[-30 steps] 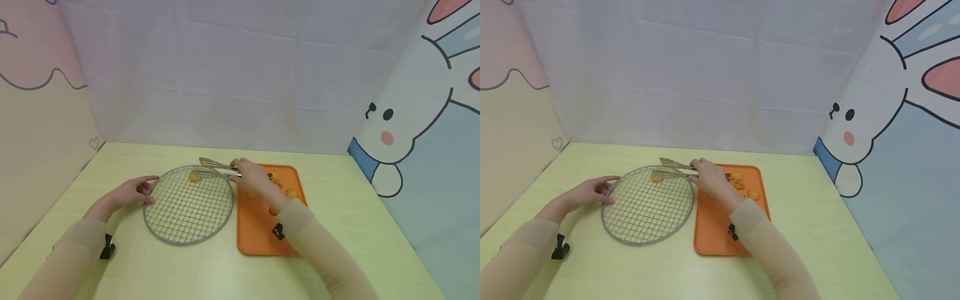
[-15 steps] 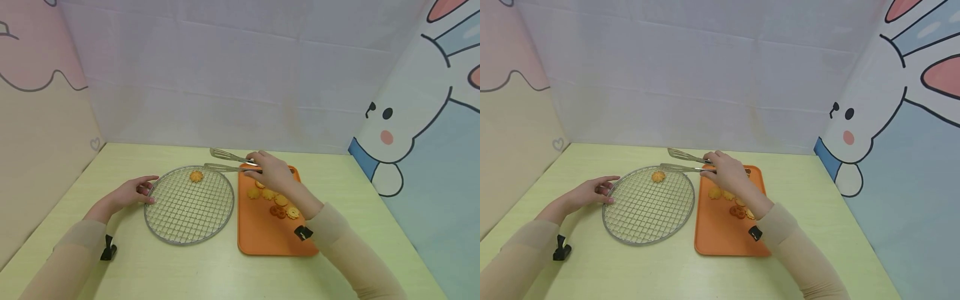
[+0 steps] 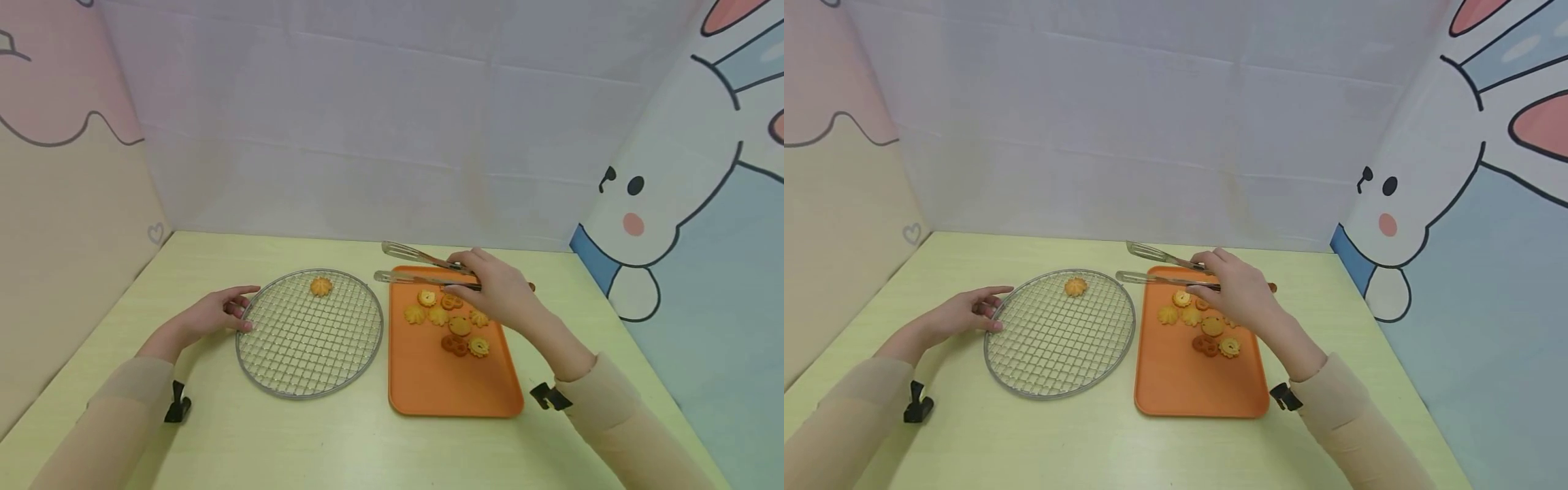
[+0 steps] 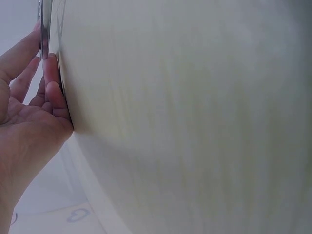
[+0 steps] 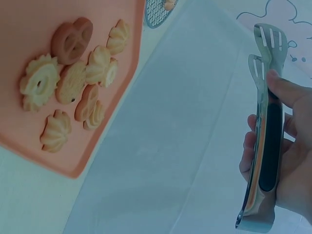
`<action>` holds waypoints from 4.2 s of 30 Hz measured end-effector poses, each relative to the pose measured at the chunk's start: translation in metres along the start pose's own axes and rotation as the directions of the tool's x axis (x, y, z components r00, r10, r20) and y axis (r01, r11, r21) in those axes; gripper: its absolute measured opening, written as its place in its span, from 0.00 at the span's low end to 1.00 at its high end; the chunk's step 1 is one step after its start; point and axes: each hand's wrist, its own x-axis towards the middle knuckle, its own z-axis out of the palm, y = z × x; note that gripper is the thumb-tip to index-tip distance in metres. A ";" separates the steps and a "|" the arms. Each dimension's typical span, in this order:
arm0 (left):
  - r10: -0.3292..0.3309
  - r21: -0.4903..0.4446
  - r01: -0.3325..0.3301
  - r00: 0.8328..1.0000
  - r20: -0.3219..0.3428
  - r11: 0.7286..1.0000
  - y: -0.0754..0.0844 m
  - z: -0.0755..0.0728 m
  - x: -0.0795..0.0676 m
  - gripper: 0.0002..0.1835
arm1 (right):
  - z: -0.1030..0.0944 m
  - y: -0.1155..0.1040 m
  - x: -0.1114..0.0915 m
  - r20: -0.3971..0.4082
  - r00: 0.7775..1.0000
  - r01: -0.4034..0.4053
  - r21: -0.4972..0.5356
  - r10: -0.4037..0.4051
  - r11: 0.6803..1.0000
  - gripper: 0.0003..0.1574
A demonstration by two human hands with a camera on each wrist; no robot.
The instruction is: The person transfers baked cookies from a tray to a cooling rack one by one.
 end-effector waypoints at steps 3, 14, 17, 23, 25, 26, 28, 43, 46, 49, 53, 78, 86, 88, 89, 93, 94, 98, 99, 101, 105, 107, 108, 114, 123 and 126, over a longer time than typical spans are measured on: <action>0.002 -0.003 -0.002 1.000 0.005 1.000 0.000 0.000 0.001 0.46 | -0.003 0.007 -0.007 -0.017 1.000 0.006 -0.009 -0.006 1.000 0.26; 0.006 -0.001 -0.006 1.000 0.007 1.000 -0.003 -0.001 0.004 0.43 | -0.012 0.033 -0.032 -0.089 0.990 0.113 -0.010 -0.113 0.994 0.26; 0.005 -0.013 -0.005 1.000 0.011 1.000 -0.002 -0.001 0.004 0.43 | -0.014 0.042 -0.038 -0.106 0.985 0.137 -0.019 -0.138 0.990 0.27; 0.000 -0.038 0.000 1.000 0.017 0.999 0.003 -0.001 0.001 0.42 | -0.015 0.057 -0.051 -0.117 0.979 0.162 -0.048 -0.166 0.986 0.28; 0.000 -0.041 0.001 1.000 0.019 0.999 0.004 -0.001 0.000 0.42 | -0.014 0.062 -0.055 -0.120 0.977 0.170 -0.057 -0.175 0.984 0.29; -0.002 -0.042 0.003 1.000 0.020 0.999 0.004 -0.002 0.000 0.42 | -0.014 0.064 -0.056 -0.121 0.976 0.174 -0.058 -0.180 0.983 0.29; -0.001 -0.039 0.002 1.000 0.021 0.999 0.004 -0.002 0.000 0.42 | -0.012 0.069 -0.061 -0.116 0.979 0.163 -0.068 -0.170 0.984 0.29; 0.005 -0.025 -0.004 1.000 0.020 1.000 -0.001 -0.003 0.003 0.42 | -0.010 0.106 -0.096 -0.067 0.974 0.208 -0.122 -0.217 0.970 0.33; 0.001 -0.019 0.000 1.000 0.021 1.000 -0.001 -0.003 0.003 0.42 | -0.010 0.113 -0.100 -0.056 0.970 0.225 -0.135 -0.235 0.965 0.32; -0.001 -0.015 0.002 1.000 0.019 1.000 0.000 -0.004 0.003 0.42 | -0.010 0.118 -0.105 -0.039 0.971 0.227 -0.149 -0.235 0.962 0.31; -0.002 -0.016 0.002 1.000 0.018 1.000 0.002 -0.004 0.003 0.42 | -0.007 0.125 -0.110 -0.003 0.977 0.209 -0.178 -0.213 0.962 0.31; -0.011 -0.023 0.011 1.000 0.020 1.000 0.004 -0.002 0.002 0.42 | 0.020 0.145 -0.115 0.105 0.985 0.154 -0.150 -0.139 0.977 0.24; -0.008 -0.013 0.009 1.000 0.019 1.000 0.002 -0.004 0.003 0.42 | 0.023 0.147 -0.113 0.110 0.983 0.158 -0.137 -0.144 0.978 0.23; -0.004 -0.018 0.004 1.000 0.019 1.000 0.003 -0.003 0.002 0.42 | 0.023 0.147 -0.112 0.117 0.983 0.158 -0.132 -0.143 0.979 0.22; -0.003 -0.020 0.003 1.000 0.019 1.000 0.003 -0.003 0.002 0.41 | 0.023 0.147 -0.112 0.120 0.982 0.158 -0.132 -0.143 0.979 0.22; -0.005 -0.029 0.006 1.000 0.021 1.000 0.006 -0.002 0.001 0.41 | 0.022 0.147 -0.111 0.115 0.981 0.171 -0.126 -0.157 0.977 0.21; -0.008 -0.029 0.009 1.000 0.021 1.000 0.006 -0.002 0.001 0.41 | 0.022 0.146 -0.111 0.112 0.981 0.175 -0.125 -0.161 0.977 0.21; -0.018 -0.032 0.019 1.000 0.022 0.999 0.006 -0.002 0.002 0.41 | 0.022 0.146 -0.111 0.100 0.979 0.188 -0.123 -0.177 0.974 0.21; -0.019 -0.031 0.020 1.000 0.022 0.999 0.006 -0.002 0.002 0.41 | 0.022 0.146 -0.111 0.097 0.979 0.192 -0.125 -0.180 0.973 0.21; -0.019 -0.029 0.020 1.000 0.021 0.999 0.006 -0.002 0.002 0.41 | 0.022 0.146 -0.111 0.090 0.978 0.197 -0.128 -0.186 0.972 0.21; -0.014 -0.026 0.015 1.000 0.019 1.000 0.007 -0.002 0.001 0.41 | 0.023 0.146 -0.111 0.081 0.978 0.200 -0.140 -0.190 0.970 0.20; -0.011 -0.029 0.011 1.000 0.019 1.000 0.007 -0.002 0.001 0.41 | 0.023 0.146 -0.110 0.082 0.979 0.194 -0.144 -0.184 0.970 0.20; -0.010 -0.032 0.011 1.000 0.020 0.999 0.007 -0.002 0.001 0.41 | 0.023 0.146 -0.110 0.084 0.980 0.191 -0.146 -0.180 0.971 0.20; -0.010 -0.029 0.011 1.000 0.020 1.000 0.005 -0.002 0.002 0.41 | 0.023 0.147 -0.111 0.074 0.983 0.177 -0.147 -0.168 0.973 0.19; -0.019 -0.025 0.019 1.000 0.023 1.000 0.005 -0.002 0.002 0.42 | 0.024 0.147 -0.108 0.018 0.985 0.174 -0.181 -0.174 0.968 0.16; -0.019 -0.021 0.019 1.000 0.023 1.000 0.005 -0.002 0.002 0.42 | 0.025 0.148 -0.108 0.013 0.987 0.159 -0.189 -0.160 0.969 0.15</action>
